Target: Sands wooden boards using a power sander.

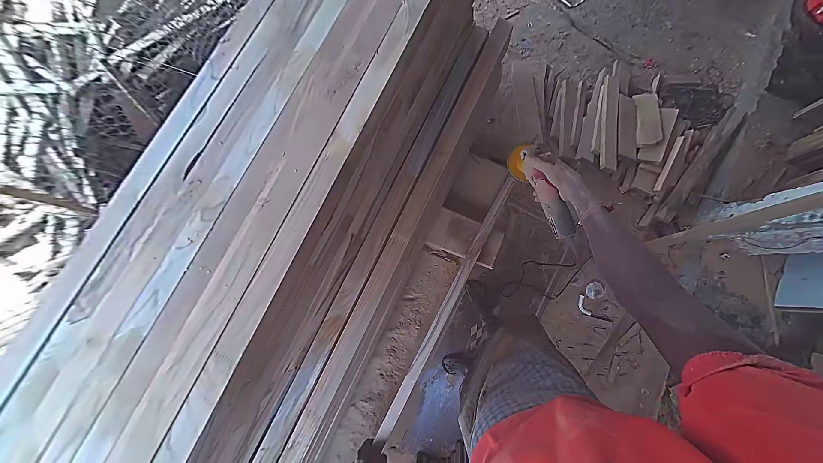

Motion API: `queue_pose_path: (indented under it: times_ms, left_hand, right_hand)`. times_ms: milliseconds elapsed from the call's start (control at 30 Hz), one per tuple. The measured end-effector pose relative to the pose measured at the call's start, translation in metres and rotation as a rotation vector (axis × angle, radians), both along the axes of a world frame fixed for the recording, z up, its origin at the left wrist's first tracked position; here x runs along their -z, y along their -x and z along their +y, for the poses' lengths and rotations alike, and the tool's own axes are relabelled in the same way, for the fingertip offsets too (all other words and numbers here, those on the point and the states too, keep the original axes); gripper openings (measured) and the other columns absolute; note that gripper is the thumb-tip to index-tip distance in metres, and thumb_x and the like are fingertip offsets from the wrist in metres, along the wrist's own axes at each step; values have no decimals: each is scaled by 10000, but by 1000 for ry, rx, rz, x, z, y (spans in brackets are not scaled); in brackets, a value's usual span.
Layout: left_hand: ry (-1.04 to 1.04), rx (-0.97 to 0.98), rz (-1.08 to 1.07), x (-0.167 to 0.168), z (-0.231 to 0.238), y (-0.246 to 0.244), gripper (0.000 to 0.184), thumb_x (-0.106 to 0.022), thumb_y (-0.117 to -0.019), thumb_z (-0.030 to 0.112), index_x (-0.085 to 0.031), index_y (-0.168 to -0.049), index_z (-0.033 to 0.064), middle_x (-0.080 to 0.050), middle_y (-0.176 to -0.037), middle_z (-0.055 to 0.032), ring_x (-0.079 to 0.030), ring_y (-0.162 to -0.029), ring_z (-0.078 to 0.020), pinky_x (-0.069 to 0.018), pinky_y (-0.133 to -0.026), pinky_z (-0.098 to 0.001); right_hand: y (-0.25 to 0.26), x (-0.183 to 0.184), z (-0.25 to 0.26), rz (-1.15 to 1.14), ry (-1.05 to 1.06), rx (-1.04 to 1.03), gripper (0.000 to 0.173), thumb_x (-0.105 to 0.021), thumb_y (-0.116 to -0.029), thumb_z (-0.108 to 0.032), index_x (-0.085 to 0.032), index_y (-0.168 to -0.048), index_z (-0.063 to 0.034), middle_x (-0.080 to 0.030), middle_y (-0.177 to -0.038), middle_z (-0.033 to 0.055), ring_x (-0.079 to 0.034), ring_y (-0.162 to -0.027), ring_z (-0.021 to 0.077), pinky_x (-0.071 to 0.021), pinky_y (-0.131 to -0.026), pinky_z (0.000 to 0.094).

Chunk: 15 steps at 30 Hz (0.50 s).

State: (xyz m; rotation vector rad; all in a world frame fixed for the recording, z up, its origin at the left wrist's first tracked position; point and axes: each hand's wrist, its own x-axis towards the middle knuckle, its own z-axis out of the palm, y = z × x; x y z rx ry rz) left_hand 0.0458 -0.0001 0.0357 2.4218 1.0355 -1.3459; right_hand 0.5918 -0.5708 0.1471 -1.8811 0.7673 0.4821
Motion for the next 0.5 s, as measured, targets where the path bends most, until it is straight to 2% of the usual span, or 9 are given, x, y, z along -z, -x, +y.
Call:
queue_pose_path:
  times_ms: [67, 133, 200, 267, 367, 433, 500]
  left_hand:
    - [5, 4, -86, 29, -23, -25, 359, -714, -879, 158, -691, -1227, 70, -696, -1235, -225, -650, -1185, -419, -505, -968, -646]
    - [56, 20, -192, 21, -71, -84, 390, -700, -849, 171, -697, -1239, 155, -717, -1214, -161, -657, -1176, -381, -502, -955, -654]
    - [132, 60, -374, 1, -120, -140, 424, -666, -909, 227, -667, -1333, 233, -712, -1270, -89, -632, -1240, -327, -443, -1035, -651]
    - [164, 94, -589, -3, -140, -154, 407, -653, -944, 285, -666, -1345, 214, -697, -1312, -42, -605, -1285, -285, -448, -1065, -603]
    - [126, 44, -698, 5, -119, -122, 394, -646, -956, 419, -689, -1261, 173, -701, -1274, -51, -606, -1268, -274, -441, -1079, -558]
    - [62, 50, -719, 13, -85, -76, 436, -629, -956, 500, -695, -1218, 157, -710, -1237, -67, -624, -1236, -284, -462, -1060, -546]
    - [10, 39, -726, 22, -43, -13, 491, -631, -945, 561, -699, -1192, 143, -713, -1203, -86, -638, -1207, -295, -476, -1032, -552]
  right_hand:
    - [22, -6, 26, 56, -16, -110, 575, -586, -930, -676, -687, -1102, -137, -667, -869, 43, -656, -713, 164, -580, -654, 376]
    - [45, -1, 52, 127, -39, -193, 592, -613, -889, -711, -698, -1043, -146, -662, -821, 35, -649, -672, 158, -576, -618, 365]
    - [73, 6, 78, 169, -54, -261, 618, -650, -833, -753, -698, -996, -159, -658, -781, 26, -648, -641, 155, -575, -591, 359]
    - [113, 6, 113, 186, -20, -337, 642, -655, -825, -758, -706, -1018, -148, -681, -795, 37, -671, -649, 165, -589, -591, 367]
    - [178, -16, 177, 200, 17, -453, 614, -631, -862, -728, -698, -1071, -155, -670, -839, 31, -646, -677, 158, -568, -629, 375]
    - [211, -6, 209, 184, -26, -488, 544, -635, -891, -683, -683, -1044, -163, -641, -779, 12, -626, -623, 141, -561, -578, 347]
    - [243, 13, 235, 190, -83, -553, 527, -646, -900, -665, -667, -1047, -159, -623, -767, 21, -628, -619, 154, -568, -568, 358]
